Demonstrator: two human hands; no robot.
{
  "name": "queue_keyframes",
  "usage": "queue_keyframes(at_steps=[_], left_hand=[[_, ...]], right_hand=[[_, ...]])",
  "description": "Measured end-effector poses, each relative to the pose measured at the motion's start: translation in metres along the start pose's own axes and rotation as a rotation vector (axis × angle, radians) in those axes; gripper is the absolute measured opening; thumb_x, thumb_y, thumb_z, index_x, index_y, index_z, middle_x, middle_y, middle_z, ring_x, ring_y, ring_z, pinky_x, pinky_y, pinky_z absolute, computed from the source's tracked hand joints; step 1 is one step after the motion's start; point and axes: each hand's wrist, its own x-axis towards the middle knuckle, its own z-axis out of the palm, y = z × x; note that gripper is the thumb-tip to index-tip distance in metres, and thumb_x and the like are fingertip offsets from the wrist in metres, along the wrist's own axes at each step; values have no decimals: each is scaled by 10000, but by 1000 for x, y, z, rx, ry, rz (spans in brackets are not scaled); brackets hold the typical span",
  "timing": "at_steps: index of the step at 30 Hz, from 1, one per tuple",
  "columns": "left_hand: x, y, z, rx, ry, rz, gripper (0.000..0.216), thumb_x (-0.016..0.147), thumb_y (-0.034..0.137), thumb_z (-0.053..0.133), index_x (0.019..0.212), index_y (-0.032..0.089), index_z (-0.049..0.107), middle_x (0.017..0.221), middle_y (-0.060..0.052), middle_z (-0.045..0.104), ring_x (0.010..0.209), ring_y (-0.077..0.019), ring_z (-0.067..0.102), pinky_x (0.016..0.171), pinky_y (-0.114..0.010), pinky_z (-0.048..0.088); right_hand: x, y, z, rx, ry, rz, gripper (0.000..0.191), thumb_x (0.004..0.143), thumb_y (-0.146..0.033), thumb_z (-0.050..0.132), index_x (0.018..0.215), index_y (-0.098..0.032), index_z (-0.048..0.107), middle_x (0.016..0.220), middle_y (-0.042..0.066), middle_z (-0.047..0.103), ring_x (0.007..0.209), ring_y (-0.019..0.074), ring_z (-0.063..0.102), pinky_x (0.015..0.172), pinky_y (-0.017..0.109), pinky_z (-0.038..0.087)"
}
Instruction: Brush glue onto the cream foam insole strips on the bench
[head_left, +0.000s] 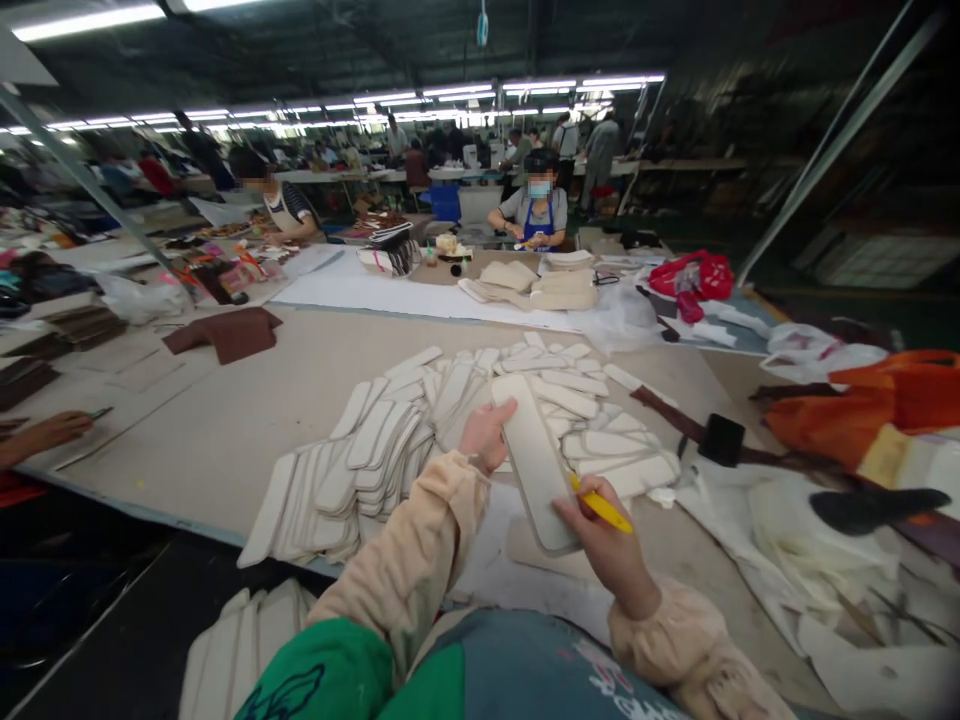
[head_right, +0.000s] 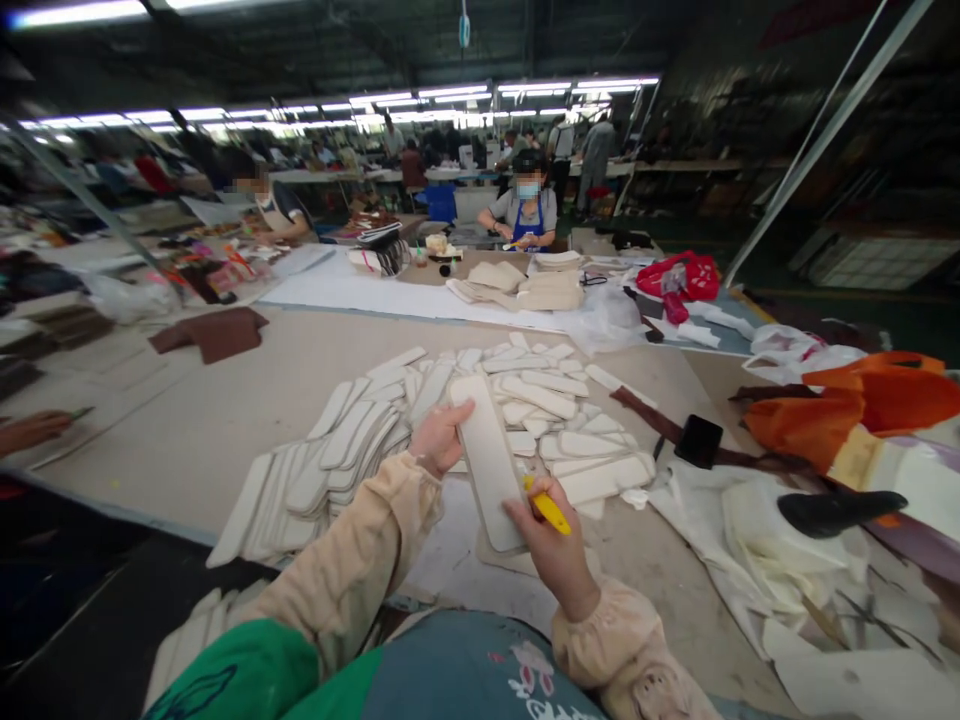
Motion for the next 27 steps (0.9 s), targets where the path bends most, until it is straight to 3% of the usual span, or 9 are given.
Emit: queue_keyframes(at_steps=[8,18,24,27], left_hand=[[-5,-3,-6,-42,44,28,372,541,275,806,815,114,612,661,-28,658,590,-149,612,648,-305,510],[-17,4,-16,-85,52,30,392,519,297,823,799,112,621,706,-44,670,606,-140,603,618,-276,483],[-44,-10,-36,-93,-58,35,405,532,254,812,872,119,639,761,-56,690,657,-147,613,653,-269,476],[-54,-17,-53,-94,-27,39,392,538,235,801,877,117,644,774,-66,697,669,-156,618,659,-272,473]], right_hand=[[-7,4,5,12,6,51,322,704,-374,695,838,-241,434,589,-85,339,513,101,345,469,208,307],[-13,1,16,-36,5,43,340,694,-423,693,820,-248,431,595,-80,378,518,113,382,472,219,324],[-12,9,27,-89,-5,41,341,686,-419,697,823,-244,438,575,-82,349,501,113,363,456,221,319],[-10,20,35,-93,-50,60,338,692,-419,692,822,-246,432,578,-80,357,506,113,365,453,215,325]])
